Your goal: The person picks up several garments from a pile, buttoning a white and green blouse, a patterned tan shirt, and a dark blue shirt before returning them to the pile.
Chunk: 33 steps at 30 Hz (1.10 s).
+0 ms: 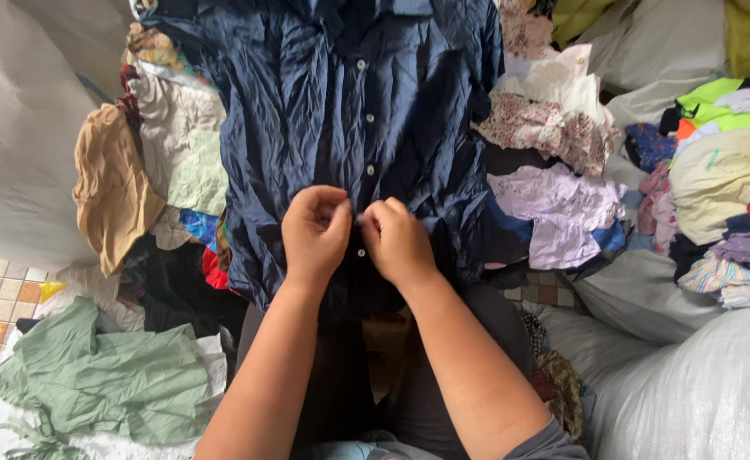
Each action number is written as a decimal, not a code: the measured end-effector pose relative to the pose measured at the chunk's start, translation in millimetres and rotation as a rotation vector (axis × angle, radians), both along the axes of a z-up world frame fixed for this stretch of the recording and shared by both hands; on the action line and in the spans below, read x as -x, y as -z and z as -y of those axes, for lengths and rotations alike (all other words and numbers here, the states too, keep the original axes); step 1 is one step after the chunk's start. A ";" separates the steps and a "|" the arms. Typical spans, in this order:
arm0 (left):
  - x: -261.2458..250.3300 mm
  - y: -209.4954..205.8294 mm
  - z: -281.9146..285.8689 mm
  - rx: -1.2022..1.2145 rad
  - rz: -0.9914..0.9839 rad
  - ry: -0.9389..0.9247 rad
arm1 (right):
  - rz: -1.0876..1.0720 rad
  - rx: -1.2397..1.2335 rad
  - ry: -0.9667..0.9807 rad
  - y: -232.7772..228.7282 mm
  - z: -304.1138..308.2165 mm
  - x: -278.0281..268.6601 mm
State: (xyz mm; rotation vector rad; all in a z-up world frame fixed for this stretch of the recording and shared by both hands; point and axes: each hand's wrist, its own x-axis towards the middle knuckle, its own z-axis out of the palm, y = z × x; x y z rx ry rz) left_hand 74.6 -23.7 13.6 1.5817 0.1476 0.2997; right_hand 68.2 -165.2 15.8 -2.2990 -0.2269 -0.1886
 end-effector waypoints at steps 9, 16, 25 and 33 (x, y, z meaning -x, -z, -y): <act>-42.9 11.8 10.4 -0.634 0.294 -0.055 | -0.252 0.264 0.060 -33.9 -0.5 -18.4; -34.5 14.4 8.0 -0.734 0.096 -0.089 | 0.144 0.096 0.157 -3.2 -7.0 -36.8; -24.7 8.0 -8.7 -0.600 0.000 -0.036 | 0.274 0.118 0.205 14.4 -10.1 -41.6; -23.2 3.1 -9.3 0.223 -0.071 0.090 | 0.205 -0.027 0.239 -3.8 -20.7 -42.0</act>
